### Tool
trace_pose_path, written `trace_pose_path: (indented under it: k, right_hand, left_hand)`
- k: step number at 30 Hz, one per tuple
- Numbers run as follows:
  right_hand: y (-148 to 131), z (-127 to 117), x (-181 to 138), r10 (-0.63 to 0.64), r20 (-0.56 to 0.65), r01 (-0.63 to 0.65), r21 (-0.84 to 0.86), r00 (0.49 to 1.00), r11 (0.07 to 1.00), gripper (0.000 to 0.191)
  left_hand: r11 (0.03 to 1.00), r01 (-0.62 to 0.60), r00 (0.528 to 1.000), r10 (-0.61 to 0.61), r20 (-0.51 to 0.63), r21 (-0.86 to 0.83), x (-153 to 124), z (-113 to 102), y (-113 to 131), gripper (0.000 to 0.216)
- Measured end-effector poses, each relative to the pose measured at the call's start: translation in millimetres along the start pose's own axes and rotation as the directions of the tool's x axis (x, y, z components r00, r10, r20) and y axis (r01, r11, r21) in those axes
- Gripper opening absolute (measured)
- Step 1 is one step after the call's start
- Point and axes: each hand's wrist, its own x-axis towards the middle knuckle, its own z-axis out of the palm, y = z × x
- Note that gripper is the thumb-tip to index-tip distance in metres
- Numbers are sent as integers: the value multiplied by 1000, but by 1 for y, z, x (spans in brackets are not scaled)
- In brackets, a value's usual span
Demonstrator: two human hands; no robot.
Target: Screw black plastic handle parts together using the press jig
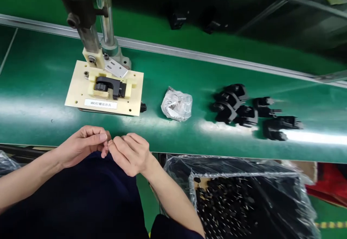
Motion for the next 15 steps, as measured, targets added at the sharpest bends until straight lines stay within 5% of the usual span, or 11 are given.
trace_pose_path:
  k: [6, 9, 12, 15]
  right_hand:
    - [5, 8, -3, -116, 26, 115, 50, 993, 992, 12]
    - [-9, 17, -7, 232, -35, -219, 224, 972, 950, 15]
    - [-27, 26, -7, 706, 46, -631, 492, 707, 599, 15]
    - [-39, 29, -3, 814, 281, -710, 672, 508, 212, 8]
  left_hand:
    - [999, 49, 999, -49, 2, 3, -5, -11, -8, 25]
    - [980, -151, 987, 157, -39, 128, -6, -11, -12, 24]
    - [884, -335, 927, 370, -52, 327, -6, -12, -16, 19]
    - [753, -416, 870, 493, -20, 510, -7, -15, -19, 16]
